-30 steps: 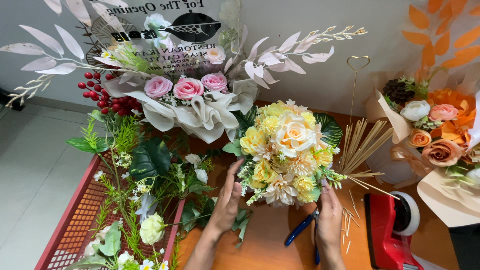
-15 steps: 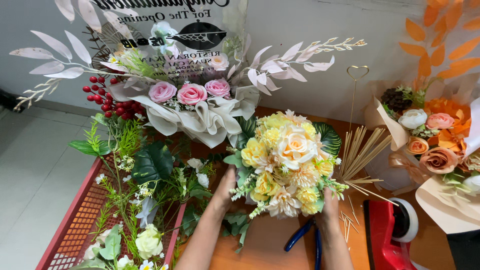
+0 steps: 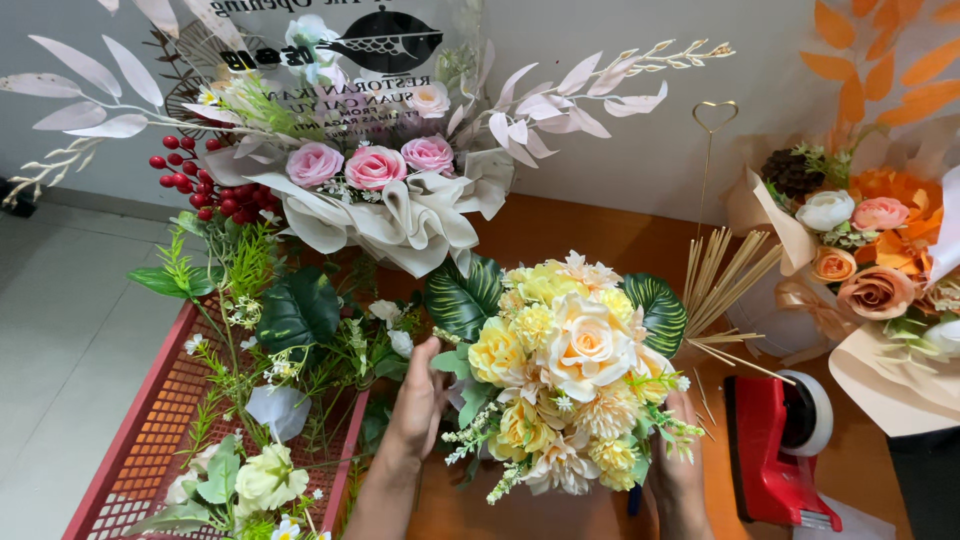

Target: The person arranges a bouquet of artificial flowers by hand, inserting stems into a central foam base and cutting a stem with pliers.

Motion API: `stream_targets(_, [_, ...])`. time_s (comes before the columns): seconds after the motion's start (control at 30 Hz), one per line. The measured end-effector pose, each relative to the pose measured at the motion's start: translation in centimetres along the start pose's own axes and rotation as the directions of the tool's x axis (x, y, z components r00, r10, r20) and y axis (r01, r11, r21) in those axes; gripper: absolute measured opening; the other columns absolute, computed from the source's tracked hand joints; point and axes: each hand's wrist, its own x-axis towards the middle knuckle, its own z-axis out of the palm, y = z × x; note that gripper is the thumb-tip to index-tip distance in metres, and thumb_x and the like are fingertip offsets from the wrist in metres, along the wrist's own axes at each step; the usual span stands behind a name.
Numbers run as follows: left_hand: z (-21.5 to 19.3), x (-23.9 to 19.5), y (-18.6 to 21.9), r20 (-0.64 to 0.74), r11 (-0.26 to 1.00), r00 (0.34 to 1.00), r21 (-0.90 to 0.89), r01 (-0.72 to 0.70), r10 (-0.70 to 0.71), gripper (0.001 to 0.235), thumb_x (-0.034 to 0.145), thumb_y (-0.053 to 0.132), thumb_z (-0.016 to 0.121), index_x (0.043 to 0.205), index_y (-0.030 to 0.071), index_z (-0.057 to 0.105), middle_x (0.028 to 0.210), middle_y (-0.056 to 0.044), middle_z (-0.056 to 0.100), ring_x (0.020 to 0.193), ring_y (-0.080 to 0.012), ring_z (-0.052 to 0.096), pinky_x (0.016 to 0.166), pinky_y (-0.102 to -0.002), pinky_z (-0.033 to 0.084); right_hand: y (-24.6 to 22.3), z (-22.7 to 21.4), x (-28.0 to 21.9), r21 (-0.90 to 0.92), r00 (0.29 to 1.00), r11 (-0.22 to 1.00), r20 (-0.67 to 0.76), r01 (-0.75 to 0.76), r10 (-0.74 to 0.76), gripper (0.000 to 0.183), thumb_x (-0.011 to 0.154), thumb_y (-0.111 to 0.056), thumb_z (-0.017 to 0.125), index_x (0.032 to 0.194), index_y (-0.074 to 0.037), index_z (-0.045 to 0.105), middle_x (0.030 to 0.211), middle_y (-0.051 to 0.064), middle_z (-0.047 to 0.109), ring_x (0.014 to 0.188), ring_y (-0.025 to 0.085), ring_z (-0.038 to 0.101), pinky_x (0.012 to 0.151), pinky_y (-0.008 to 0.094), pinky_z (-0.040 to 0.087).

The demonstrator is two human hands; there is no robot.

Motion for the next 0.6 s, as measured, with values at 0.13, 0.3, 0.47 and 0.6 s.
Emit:
stream_targets(0.13, [1.3, -0.7, 2.0, -0.025, 0.991, 0.993, 0.065, -0.113, 0.115, 0.077, 0.07, 0.056, 0.03, 0.137, 0.02, 0.017, 0.147, 0.003, 0.012, 0.135, -0.0129, 0.008, 0.106, -0.048, 0.011, -6.6, 1.9, 1.5, 0.488, 0.94, 0.838, -0.097, -0.243, 0.328, 0.041, 0.093, -0.027, 0.029, 0.125, -0.005, 0.044, 0.114, 0.019, 0.053, 0.103, 0.025, 0.052, 0.086, 0.037, 0.042])
stream_targets(0.3, [2.7, 0.6, 1.6, 0.031, 0.9, 0.907, -0.143, -0.412, 0.42, 0.034, 0.076, 0.016, 0.058, 0.108, 0.006, 0.056, 0.107, -0.008, 0.062, 0.099, -0.017, 0.057, 0.09, -0.029, 0.041, -6.4, 1.3, 3.1, 0.294, 0.982, 0.938, 0.112, -0.181, 0.155, 0.019, 0.084, -0.025, 0.052, 0.098, -0.012, 0.056, 0.046, -0.01, 0.038, 0.033, -0.003, 0.027, 0.03, 0.014, 0.018])
stream_targets(0.47, [2.1, 1.2, 0.6, 0.013, 0.861, 0.875, -0.189, -0.473, 0.484, 0.032, 0.077, 0.009, 0.057, 0.109, 0.006, 0.055, 0.107, -0.008, 0.061, 0.099, -0.0166, 0.056, 0.091, -0.029, 0.042, -7.4, 1.9, 3.2, 0.397, 0.987, 0.905, 0.114, -0.149, 0.112, 0.029, 0.081, -0.01, 0.054, 0.11, -0.005, 0.053, 0.099, 0.008, 0.061, 0.078, 0.014, 0.059, 0.065, 0.024, 0.047])
stream_targets(0.6, [1.8, 1.5, 0.1, 0.023, 0.854, 0.865, -0.175, -0.49, 0.501, 0.03, 0.078, 0.008, 0.057, 0.108, 0.005, 0.054, 0.106, -0.008, 0.061, 0.097, -0.0154, 0.056, 0.089, -0.028, 0.043, -8.1, 2.0, 3.2, 0.461, 0.974, 0.863, 0.177, -0.206, 0.138, 0.039, 0.077, -0.01, 0.053, 0.117, -0.007, 0.049, 0.099, 0.011, 0.06, 0.08, 0.019, 0.059, 0.066, 0.028, 0.048])
